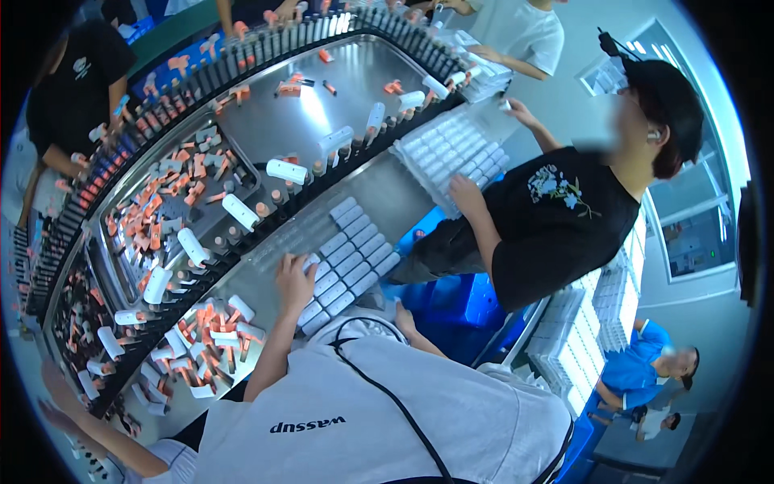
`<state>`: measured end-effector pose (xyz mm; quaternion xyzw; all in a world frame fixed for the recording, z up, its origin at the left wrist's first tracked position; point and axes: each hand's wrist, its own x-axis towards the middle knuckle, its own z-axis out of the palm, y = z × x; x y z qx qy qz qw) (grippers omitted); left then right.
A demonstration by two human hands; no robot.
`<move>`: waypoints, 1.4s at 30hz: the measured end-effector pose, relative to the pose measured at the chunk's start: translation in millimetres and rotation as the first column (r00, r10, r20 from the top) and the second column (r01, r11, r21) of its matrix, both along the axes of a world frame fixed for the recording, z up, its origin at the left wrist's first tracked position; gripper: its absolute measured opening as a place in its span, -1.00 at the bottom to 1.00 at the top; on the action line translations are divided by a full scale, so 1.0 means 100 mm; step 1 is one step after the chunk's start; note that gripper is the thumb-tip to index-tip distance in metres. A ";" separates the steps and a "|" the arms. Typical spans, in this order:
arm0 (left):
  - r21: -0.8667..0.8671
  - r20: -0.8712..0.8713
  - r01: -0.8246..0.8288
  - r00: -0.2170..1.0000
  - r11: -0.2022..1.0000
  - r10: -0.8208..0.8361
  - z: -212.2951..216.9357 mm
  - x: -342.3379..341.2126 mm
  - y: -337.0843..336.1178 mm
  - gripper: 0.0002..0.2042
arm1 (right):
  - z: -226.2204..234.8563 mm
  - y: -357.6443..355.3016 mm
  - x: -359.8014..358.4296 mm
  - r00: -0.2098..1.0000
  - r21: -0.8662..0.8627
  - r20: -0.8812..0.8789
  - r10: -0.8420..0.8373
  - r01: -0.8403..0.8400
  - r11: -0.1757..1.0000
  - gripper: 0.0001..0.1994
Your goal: The person assembles components by fitting white casings onto orange parts by hand, places the assembled items into slots on plastic trays, and stacks the trays.
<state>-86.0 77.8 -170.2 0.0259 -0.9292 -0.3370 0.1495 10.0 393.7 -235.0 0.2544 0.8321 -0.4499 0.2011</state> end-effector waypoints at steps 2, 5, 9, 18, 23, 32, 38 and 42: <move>0.024 0.001 -0.004 1.000 1.000 0.004 -0.14 0.02 -0.07 -0.72 | 0.23 -0.28 -0.27 0.932 -0.057 -0.188 -0.310 0.305 0.951 -0.49; 0.004 0.043 -0.041 0.998 0.999 0.041 -0.13 0.16 -0.20 -0.70 | 0.59 -0.55 -0.83 0.741 0.010 -0.644 -0.192 0.259 0.966 -0.59; -0.022 0.161 0.096 0.983 0.995 -0.091 -0.18 0.06 -0.16 -0.67 | 0.46 -0.68 -1.64 0.690 -0.126 -0.722 -0.051 -0.059 0.990 -0.65; 0.044 -0.092 -0.065 0.993 0.997 0.069 -0.13 0.33 0.02 -0.75 | 0.49 -1.34 -2.55 0.491 0.311 -0.783 0.383 -0.224 0.924 -0.57; 0.035 -0.095 -0.057 0.994 0.998 0.060 -0.18 0.27 -0.04 -0.75 | 0.42 -1.39 -2.61 0.453 0.376 -0.791 0.411 -0.171 0.911 -0.60; 0.043 -0.086 -0.053 0.995 0.998 0.056 -0.09 0.23 -0.07 -0.74 | 0.38 -1.39 -2.64 0.459 0.401 -0.779 0.428 -0.160 0.902 -0.61; 0.026 -0.052 -0.067 0.996 0.997 0.068 -0.06 0.27 -0.04 -0.74 | 0.36 -1.35 -2.61 0.452 0.406 -0.777 0.438 -0.172 0.898 -0.61; 0.064 -0.067 -0.062 0.996 0.996 0.066 -0.09 0.29 0.01 -0.74 | 0.38 -1.33 -2.58 0.459 0.398 -0.779 0.427 -0.164 0.903 -0.61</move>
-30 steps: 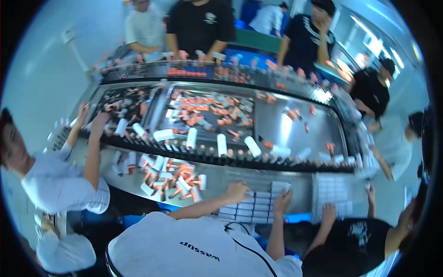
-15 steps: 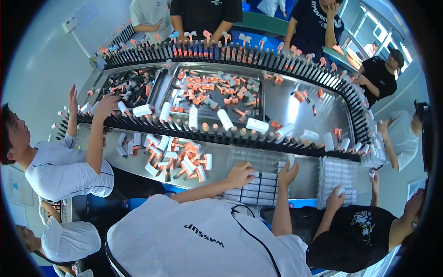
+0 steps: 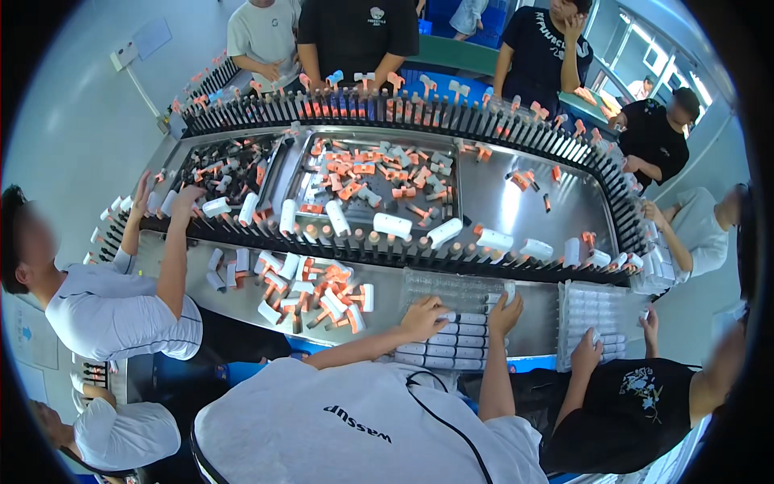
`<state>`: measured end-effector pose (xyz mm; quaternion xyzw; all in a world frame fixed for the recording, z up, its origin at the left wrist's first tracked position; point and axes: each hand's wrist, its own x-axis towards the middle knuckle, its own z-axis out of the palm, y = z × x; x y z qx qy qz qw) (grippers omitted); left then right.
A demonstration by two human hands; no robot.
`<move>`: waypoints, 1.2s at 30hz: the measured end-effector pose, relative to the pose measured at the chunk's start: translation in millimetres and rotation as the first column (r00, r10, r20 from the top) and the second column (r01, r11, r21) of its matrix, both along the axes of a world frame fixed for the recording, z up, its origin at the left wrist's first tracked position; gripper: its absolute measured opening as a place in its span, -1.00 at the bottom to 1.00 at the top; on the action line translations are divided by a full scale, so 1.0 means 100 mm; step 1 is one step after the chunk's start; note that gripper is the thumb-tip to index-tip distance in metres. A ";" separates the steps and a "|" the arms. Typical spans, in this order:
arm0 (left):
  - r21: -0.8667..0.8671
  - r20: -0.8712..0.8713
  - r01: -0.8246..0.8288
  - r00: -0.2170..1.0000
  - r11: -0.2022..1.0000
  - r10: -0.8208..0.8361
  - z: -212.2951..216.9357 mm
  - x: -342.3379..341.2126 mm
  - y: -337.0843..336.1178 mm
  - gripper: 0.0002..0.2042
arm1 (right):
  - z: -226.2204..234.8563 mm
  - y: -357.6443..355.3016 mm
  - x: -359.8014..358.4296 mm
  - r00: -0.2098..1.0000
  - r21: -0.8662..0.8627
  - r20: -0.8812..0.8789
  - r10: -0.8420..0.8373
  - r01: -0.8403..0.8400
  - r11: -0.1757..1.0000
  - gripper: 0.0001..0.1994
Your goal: The person assembles components by fitting white casings onto orange parts by hand, places the assembled items into slots on plastic trays, and stacks the trays.
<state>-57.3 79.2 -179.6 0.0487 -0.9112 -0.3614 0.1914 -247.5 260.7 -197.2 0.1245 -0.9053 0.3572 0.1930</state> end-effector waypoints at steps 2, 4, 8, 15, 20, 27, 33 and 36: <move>-0.004 -0.013 0.009 1.000 1.000 -0.009 -0.02 0.00 0.02 -0.75 | -0.01 0.02 -0.01 0.999 0.011 0.017 -0.031 0.030 0.999 -0.62; 0.002 -0.016 0.035 0.999 0.999 -0.035 -0.08 -0.05 -0.01 -0.75 | -0.02 0.05 0.01 0.999 0.003 -0.006 -0.037 0.037 0.999 -0.63; -0.041 0.000 0.003 1.000 0.999 -0.003 -0.18 -0.09 -0.05 -0.76 | -0.13 -0.02 -0.10 0.997 -0.089 -0.067 -0.041 0.035 0.995 -0.69; -0.003 -0.011 0.012 1.000 1.000 -0.012 0.03 -0.13 -0.06 -0.76 | 0.02 -0.08 -0.08 0.999 -0.023 -0.004 -0.044 0.044 0.999 -0.65; -0.015 0.000 0.009 1.000 1.000 -0.009 0.00 -0.14 0.00 -0.75 | 0.05 -0.02 -0.06 0.998 -0.009 -0.005 -0.055 0.055 0.998 -0.64; -0.039 -0.011 0.017 1.000 0.999 -0.017 0.03 -0.12 -0.07 -0.75 | 0.00 -0.09 -0.11 1.000 -0.002 0.007 -0.030 0.030 1.000 -0.62; -0.025 -0.030 0.031 0.999 0.999 -0.032 -0.17 -0.09 -0.07 -0.74 | 0.03 -0.04 -0.04 0.990 0.028 0.129 -0.057 0.054 0.998 -0.61; -0.009 -0.010 0.041 0.999 0.999 -0.041 -0.02 -0.06 -0.04 -0.74 | -0.09 0.06 -0.08 0.998 0.057 -0.005 -0.066 0.066 0.996 -0.59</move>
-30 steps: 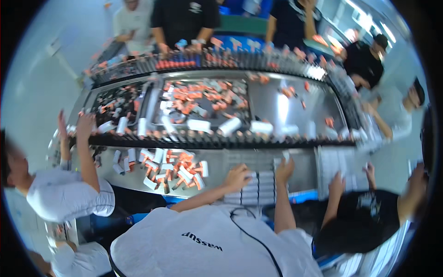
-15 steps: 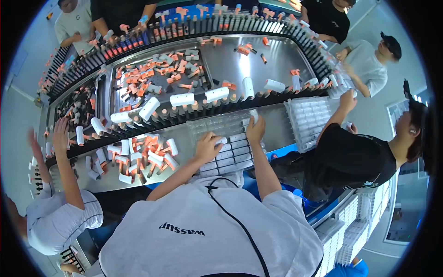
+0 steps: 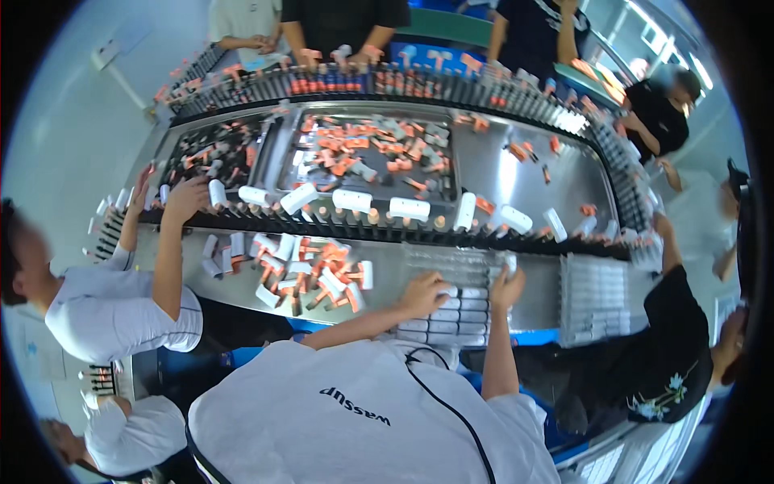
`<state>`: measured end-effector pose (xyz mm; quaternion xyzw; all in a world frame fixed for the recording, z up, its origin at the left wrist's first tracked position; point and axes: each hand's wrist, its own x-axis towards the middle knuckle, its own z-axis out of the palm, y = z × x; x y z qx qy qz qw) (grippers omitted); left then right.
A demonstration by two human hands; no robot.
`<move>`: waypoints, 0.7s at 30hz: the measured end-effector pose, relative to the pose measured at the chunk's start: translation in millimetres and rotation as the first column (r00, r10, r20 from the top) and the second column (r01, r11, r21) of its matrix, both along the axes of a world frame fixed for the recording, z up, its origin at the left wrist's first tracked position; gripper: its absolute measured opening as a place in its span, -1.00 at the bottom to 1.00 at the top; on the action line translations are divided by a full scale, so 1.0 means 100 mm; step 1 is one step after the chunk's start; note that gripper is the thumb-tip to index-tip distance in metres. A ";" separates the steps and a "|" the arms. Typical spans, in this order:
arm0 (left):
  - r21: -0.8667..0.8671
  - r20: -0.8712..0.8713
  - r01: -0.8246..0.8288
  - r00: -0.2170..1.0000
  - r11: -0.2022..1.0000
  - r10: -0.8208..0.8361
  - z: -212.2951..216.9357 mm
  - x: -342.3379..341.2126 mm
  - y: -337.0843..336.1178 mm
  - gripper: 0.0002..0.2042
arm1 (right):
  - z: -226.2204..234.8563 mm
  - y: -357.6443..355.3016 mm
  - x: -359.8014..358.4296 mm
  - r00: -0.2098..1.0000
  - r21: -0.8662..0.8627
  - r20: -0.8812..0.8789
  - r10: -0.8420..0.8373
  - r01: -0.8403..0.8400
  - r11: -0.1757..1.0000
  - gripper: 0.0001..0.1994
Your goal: The person assembles components by fitting white casings onto orange parts by hand, places the assembled items into slots on plastic trays, and stacks the trays.
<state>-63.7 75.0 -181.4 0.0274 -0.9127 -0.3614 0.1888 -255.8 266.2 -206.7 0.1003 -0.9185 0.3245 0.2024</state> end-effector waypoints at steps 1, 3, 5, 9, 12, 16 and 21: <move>-0.005 0.001 -0.006 1.000 1.000 0.006 0.00 0.02 0.00 -0.74 | -0.02 -0.02 0.01 0.998 0.009 -0.055 -0.005 0.005 1.000 -0.58; -0.006 0.012 -0.016 1.000 1.000 0.016 -0.01 0.04 -0.01 -0.75 | 0.00 -0.05 0.03 1.000 0.015 -0.021 0.018 -0.018 1.000 -0.58; -0.002 0.013 -0.026 1.000 1.000 0.026 -0.02 0.05 -0.03 -0.76 | 0.01 -0.10 0.04 0.998 0.022 -0.056 0.019 -0.018 1.000 -0.58; 0.025 0.028 -0.015 1.000 1.000 0.015 0.00 0.04 -0.05 -0.76 | 0.05 -0.12 0.03 0.998 0.009 -0.044 0.034 -0.034 0.999 -0.58; -0.023 0.006 -0.039 0.999 0.999 0.039 0.02 0.02 -0.04 -0.75 | 0.07 -0.12 0.04 0.998 -0.001 -0.058 0.032 -0.032 0.999 -0.58; -0.034 0.003 -0.047 0.999 0.998 0.047 0.00 0.03 -0.03 -0.76 | 0.04 -0.09 0.03 0.997 -0.007 -0.059 0.048 -0.049 0.999 -0.58; -0.006 -0.014 -0.015 1.000 1.000 0.015 0.02 0.03 -0.04 -0.74 | 0.08 -0.11 0.07 0.999 -0.028 -0.002 0.046 -0.047 0.999 -0.59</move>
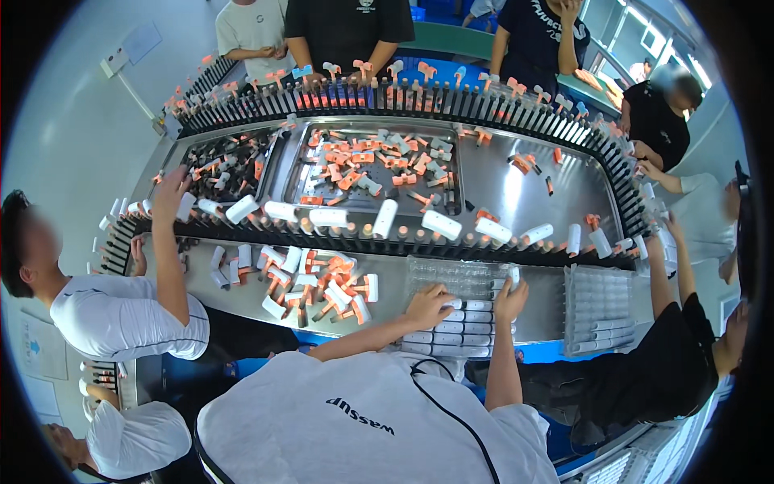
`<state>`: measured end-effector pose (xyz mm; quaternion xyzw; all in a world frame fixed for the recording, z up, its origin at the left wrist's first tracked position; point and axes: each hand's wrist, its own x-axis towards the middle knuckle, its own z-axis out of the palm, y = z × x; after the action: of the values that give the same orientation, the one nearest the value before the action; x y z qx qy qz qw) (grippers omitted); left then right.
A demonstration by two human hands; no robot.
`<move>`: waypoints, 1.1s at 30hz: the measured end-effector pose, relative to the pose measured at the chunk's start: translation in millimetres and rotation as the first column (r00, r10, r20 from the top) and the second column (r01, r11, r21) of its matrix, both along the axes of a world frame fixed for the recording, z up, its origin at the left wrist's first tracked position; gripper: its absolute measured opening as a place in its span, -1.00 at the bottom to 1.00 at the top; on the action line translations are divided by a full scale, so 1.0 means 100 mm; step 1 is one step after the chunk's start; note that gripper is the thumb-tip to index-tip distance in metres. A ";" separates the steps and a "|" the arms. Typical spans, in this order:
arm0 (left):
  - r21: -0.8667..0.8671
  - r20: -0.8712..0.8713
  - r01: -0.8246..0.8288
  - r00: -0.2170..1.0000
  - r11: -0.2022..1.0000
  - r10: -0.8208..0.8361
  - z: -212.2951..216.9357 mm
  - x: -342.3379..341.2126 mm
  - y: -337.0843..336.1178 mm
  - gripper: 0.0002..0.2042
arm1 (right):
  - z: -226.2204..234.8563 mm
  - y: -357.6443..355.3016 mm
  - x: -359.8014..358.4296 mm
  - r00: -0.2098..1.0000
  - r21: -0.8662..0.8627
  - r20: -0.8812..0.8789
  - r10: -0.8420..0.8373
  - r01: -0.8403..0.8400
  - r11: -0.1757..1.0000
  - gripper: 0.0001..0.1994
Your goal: The person assembles components by fitting white casings onto orange parts by hand, places the assembled items into slots on plastic trays, and stacks the trays.
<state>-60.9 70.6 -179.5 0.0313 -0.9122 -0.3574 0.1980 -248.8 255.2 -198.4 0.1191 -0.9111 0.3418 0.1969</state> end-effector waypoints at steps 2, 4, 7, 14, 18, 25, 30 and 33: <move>-0.010 0.000 -0.006 1.000 1.000 0.006 0.00 0.00 0.01 -0.73 | 0.03 0.00 0.01 1.000 -0.007 0.016 0.000 0.000 1.000 -0.59; -0.019 0.011 -0.005 1.000 1.000 0.005 0.02 0.00 0.02 -0.73 | 0.06 0.01 0.02 0.999 -0.015 0.033 0.004 -0.004 1.000 -0.59; -0.039 0.015 -0.007 1.000 0.999 0.007 0.04 -0.02 0.02 -0.73 | 0.05 0.01 0.00 0.998 -0.060 0.059 0.010 -0.007 0.998 -0.60; 0.008 0.037 0.017 0.999 1.000 -0.017 0.00 -0.04 0.02 -0.74 | -0.04 0.03 -0.05 1.000 -0.010 -0.001 0.004 -0.004 1.000 -0.60; -0.028 0.023 -0.002 1.000 1.000 0.003 0.00 -0.01 0.03 -0.73 | -0.03 0.01 -0.02 1.000 -0.026 -0.007 0.019 -0.019 0.999 -0.61; -0.013 0.006 0.016 1.000 1.000 -0.016 -0.05 -0.04 0.08 -0.71 | -0.04 0.07 0.00 1.000 -0.044 0.001 -0.021 0.021 0.999 -0.64; -0.019 0.032 -0.009 0.999 1.000 0.009 -0.21 -0.06 0.04 -0.74 | -0.06 -0.01 -0.03 0.999 -0.057 -0.043 -0.021 0.018 0.998 -0.71; 0.012 0.034 -0.008 0.999 1.000 0.008 -0.15 -0.08 -0.01 -0.75 | -0.09 -0.04 -0.10 0.991 -0.071 -0.130 0.020 -0.030 0.997 -0.71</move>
<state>-68.9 69.6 -194.6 0.0423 -0.9131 -0.3615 0.1836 -259.0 250.8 -207.8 0.1452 -0.8819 0.3686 0.2556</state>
